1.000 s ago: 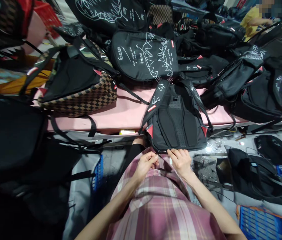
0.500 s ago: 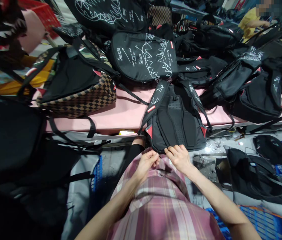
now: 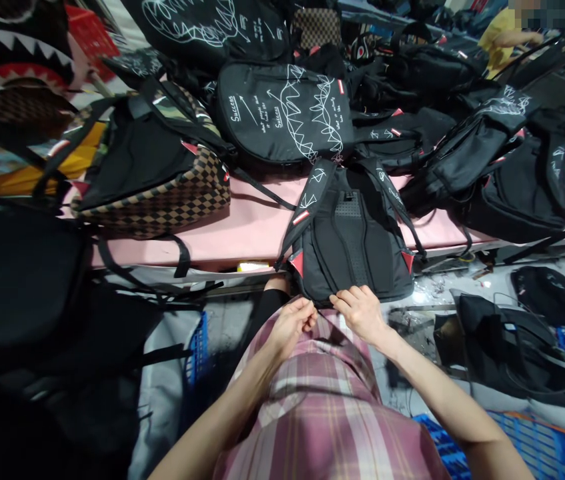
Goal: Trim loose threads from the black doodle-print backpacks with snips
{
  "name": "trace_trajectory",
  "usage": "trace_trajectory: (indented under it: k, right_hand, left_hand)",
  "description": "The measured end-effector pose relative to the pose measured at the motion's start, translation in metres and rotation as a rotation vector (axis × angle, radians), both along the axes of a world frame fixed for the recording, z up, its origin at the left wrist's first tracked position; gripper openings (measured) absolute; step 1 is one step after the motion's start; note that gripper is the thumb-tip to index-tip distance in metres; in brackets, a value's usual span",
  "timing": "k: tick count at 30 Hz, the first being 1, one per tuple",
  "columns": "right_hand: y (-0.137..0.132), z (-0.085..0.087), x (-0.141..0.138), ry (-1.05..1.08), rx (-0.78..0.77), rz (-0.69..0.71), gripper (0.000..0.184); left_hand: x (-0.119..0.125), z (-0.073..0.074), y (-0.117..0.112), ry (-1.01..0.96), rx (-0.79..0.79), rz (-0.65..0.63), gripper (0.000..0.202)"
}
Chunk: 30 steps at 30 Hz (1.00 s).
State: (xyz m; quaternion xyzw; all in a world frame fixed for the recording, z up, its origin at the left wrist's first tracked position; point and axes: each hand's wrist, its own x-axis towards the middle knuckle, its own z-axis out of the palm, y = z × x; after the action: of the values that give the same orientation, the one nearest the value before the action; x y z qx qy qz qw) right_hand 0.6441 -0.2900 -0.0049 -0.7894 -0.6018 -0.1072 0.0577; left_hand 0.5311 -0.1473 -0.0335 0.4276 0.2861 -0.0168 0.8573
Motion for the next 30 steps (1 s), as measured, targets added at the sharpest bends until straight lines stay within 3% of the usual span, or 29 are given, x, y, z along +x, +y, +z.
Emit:
trace_trajectory:
  k: [7,12,17,23,26,30]
  right_hand:
    - [-0.002,-0.002,0.001,-0.014,0.012,0.014,0.019]
    - [-0.002,-0.003,0.002,-0.019,-0.006,0.032,0.02]
    - [0.003,0.004,0.006,-0.044,-0.074,0.082,0.018]
    - [0.015,0.013,0.016,0.002,-0.178,0.206,0.015]
    - [0.01,0.009,0.018,0.026,-0.146,0.178,0.014]
    - [-0.008,0.0,0.022,0.082,-0.053,0.058,0.016]
  left_hand:
    - [-0.006,-0.002,-0.005,0.011,0.125,-0.042,0.028]
    - [-0.007,-0.004,-0.007,-0.008,0.084,-0.035,0.028]
    - [-0.001,-0.005,-0.011,-0.04,0.066,-0.041,0.024]
    - [0.006,0.003,-0.015,-0.047,0.167,-0.06,0.025]
    - [-0.009,0.005,-0.002,-0.048,0.255,-0.119,0.028]
    - [-0.066,-0.011,0.053,0.125,0.517,-0.117,0.034]
